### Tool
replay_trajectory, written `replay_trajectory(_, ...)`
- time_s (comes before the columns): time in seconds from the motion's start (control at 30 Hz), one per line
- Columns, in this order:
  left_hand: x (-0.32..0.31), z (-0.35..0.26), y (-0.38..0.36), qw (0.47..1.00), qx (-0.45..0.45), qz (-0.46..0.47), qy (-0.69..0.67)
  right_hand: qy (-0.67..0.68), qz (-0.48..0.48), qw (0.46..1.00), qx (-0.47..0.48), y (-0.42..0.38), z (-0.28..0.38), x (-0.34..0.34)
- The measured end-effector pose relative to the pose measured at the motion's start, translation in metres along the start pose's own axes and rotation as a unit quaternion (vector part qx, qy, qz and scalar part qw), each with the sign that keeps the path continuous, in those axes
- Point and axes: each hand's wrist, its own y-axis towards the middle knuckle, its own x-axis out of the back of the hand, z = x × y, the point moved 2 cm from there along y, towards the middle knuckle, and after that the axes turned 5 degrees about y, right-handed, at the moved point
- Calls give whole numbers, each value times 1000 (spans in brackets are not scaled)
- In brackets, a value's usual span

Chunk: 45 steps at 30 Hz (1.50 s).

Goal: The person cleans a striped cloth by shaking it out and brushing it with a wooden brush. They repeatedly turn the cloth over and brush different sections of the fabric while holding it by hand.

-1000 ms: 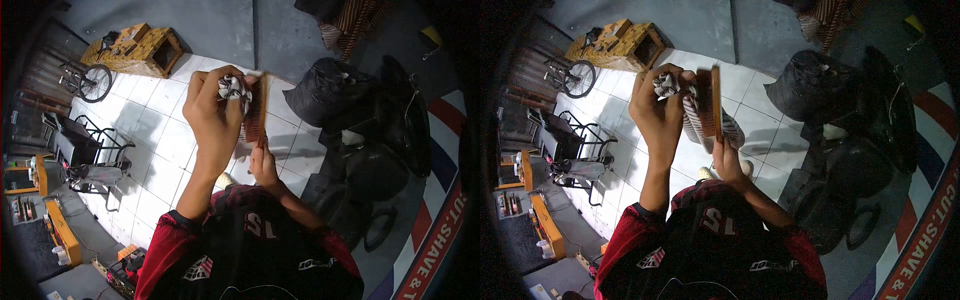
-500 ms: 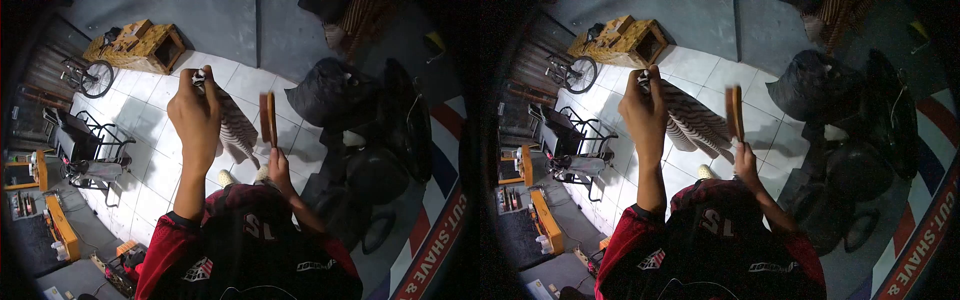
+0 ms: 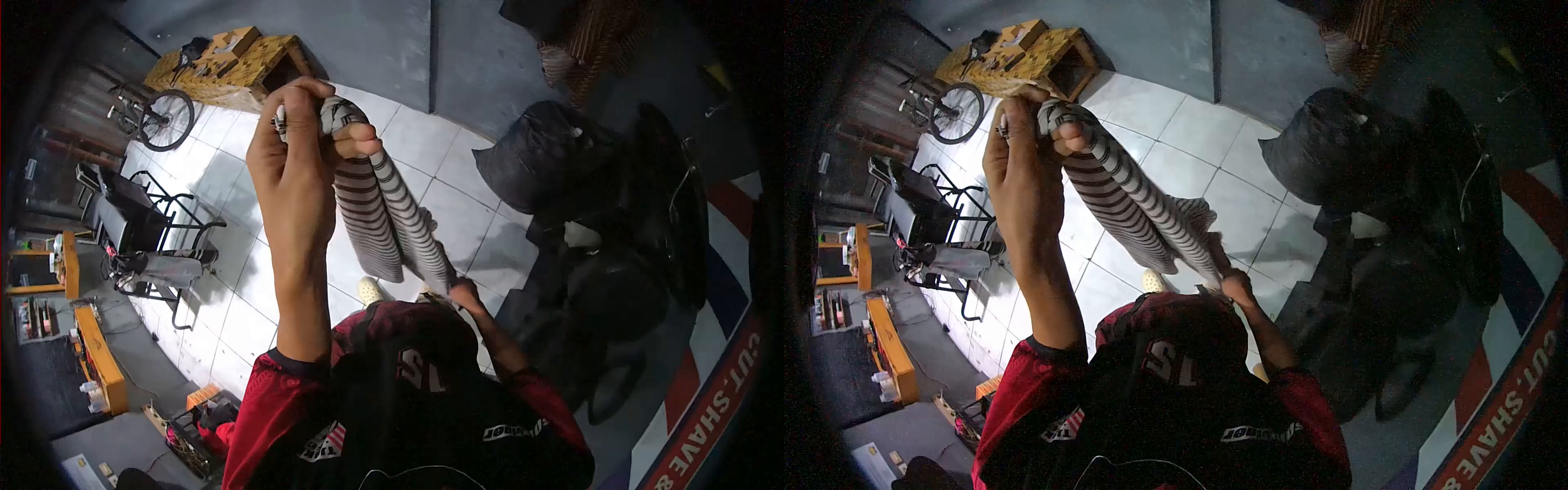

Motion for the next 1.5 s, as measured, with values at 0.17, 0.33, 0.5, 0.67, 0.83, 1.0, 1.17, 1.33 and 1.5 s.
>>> replay_trajectory(0.17,2,14,-5,1000,29,0,2,-75,-165,971,-156,-61,4,69)
replay_trajectory(0.33,3,21,-10,977,20,16,214,-219,-99,970,-19,-85,33,145)
replay_trajectory(0.5,2,32,-14,903,-170,-9,395,-138,-31,989,46,-96,131,248)
replay_trajectory(0.67,10,22,-14,894,-156,-10,419,-139,-72,986,58,-85,144,275)
replay_trajectory(0.83,21,22,-10,926,-41,-46,374,-211,-163,963,50,-50,72,203)
replay_trajectory(1.0,34,41,4,926,-89,-83,358,-231,-29,969,-86,-43,35,165)
replay_trajectory(1.17,32,53,7,862,-151,4,485,-209,-40,974,-76,-80,78,219)
replay_trajectory(1.33,36,55,8,848,-42,96,519,-29,15,999,3,-115,171,308)
replay_trajectory(1.5,51,53,10,864,-19,113,490,-124,6,989,81,-89,177,297)
